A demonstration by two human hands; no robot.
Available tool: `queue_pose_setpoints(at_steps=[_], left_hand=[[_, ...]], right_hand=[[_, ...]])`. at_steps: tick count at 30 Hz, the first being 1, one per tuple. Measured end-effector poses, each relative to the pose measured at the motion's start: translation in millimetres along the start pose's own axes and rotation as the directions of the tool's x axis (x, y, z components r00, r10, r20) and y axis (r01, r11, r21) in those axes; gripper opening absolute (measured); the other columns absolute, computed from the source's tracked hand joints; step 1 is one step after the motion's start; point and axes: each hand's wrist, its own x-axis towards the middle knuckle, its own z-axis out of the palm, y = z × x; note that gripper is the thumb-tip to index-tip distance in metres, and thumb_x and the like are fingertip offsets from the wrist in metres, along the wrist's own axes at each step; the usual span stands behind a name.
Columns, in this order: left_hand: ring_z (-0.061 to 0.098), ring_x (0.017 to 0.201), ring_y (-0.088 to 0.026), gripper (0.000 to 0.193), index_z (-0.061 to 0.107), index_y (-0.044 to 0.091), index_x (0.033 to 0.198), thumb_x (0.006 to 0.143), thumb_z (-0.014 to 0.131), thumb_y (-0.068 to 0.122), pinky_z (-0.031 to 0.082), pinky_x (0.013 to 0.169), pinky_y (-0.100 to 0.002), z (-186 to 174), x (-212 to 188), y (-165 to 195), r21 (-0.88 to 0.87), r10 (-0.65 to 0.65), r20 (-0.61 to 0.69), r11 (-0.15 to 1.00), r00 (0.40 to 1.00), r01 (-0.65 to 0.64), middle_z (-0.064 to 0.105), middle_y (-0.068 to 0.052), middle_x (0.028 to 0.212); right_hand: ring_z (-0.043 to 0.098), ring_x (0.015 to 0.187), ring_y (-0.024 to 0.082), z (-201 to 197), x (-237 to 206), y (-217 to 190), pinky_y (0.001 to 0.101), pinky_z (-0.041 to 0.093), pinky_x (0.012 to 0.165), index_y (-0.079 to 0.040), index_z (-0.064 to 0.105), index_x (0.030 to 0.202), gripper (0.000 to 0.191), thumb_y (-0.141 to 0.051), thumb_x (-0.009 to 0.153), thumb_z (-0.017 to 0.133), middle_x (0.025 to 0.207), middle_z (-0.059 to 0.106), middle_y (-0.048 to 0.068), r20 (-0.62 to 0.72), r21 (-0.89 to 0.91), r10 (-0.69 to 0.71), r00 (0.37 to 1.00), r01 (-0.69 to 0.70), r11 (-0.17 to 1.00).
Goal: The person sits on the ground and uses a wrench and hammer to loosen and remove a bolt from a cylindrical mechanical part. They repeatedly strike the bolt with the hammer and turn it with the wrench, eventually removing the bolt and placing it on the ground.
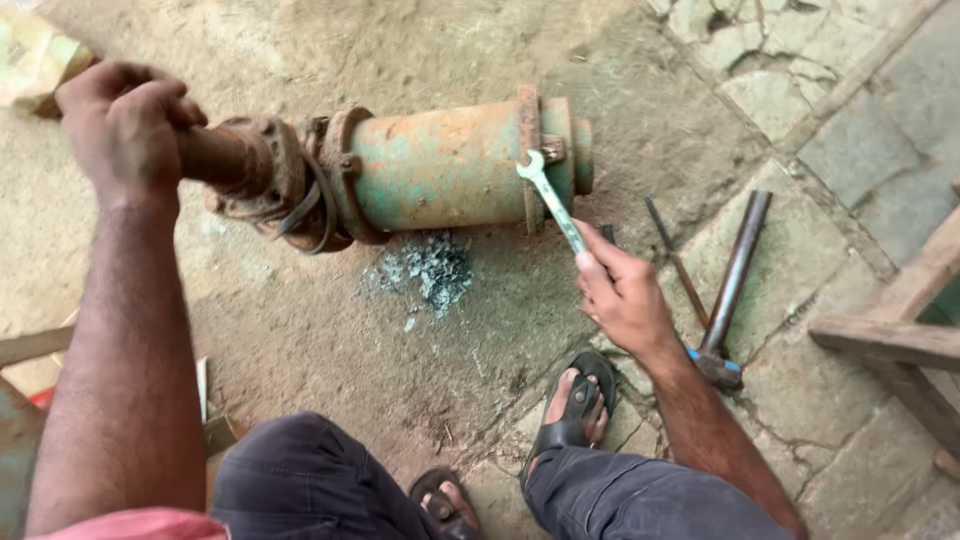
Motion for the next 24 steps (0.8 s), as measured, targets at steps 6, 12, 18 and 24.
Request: queue_pose_setpoints(at_steps=[6, 12, 18, 24], left_hand=[[0.073, 0.075, -0.018, 0.019, 0.069, 0.001, 0.097, 0.094, 0.054, -0.012, 0.071, 0.073, -0.036, -5, -1, 0, -0.012, 0.105, 0.047, 0.994, 0.993, -0.105, 0.072, -0.013, 0.091], [0.073, 0.074, -0.017, 0.020, 0.069, -0.001, 0.096, 0.093, 0.053, -0.012, 0.072, 0.074, -0.037, 0, -2, 3, -0.030, 0.096, 0.045, 0.995, 0.994, -0.095, 0.070, -0.013, 0.087], [0.074, 0.076, -0.018, 0.018, 0.072, -0.004, 0.100, 0.096, 0.057, -0.013, 0.070, 0.074, -0.036, 0, -5, 12, 0.057, 0.096, 0.040, 0.993, 0.995, -0.099, 0.069, -0.014, 0.086], [0.073, 0.074, -0.018, 0.025, 0.070, -0.002, 0.095, 0.087, 0.051, -0.016, 0.070, 0.071, -0.036, 0, -6, 7, 0.005, 0.080, 0.052, 0.997, 0.995, -0.080, 0.071, -0.013, 0.088]], right_hand=[[0.058, 0.054, 0.008, -52, -10, -31, 0.0229, 0.051, 0.041, 0.003, 0.051, 0.153, 0.038, -0.006, 0.116, 0.050, 0.078, 0.063, 0.003, -0.283, -0.105, -0.394, 0.875, 0.380, 0.919], [0.056, 0.053, 0.008, -20, 7, -64, 0.0207, 0.049, 0.041, -0.002, 0.038, 0.158, 0.052, -0.011, 0.108, 0.050, 0.074, 0.059, 0.004, -0.103, 0.107, -0.084, 0.991, 0.095, 0.990], [0.049, 0.052, 0.006, -45, -9, -44, 0.0194, 0.045, 0.043, -0.003, 0.054, 0.150, 0.045, -0.013, 0.106, 0.056, 0.069, 0.055, 0.003, -0.053, 0.015, 0.160, 0.986, -0.160, 0.987], [0.058, 0.056, 0.007, -64, 2, -60, 0.0215, 0.053, 0.045, -0.004, 0.053, 0.135, 0.025, -0.011, 0.112, 0.051, 0.075, 0.060, 0.000, -0.506, 0.014, -0.358, 0.785, 0.423, 0.906]])
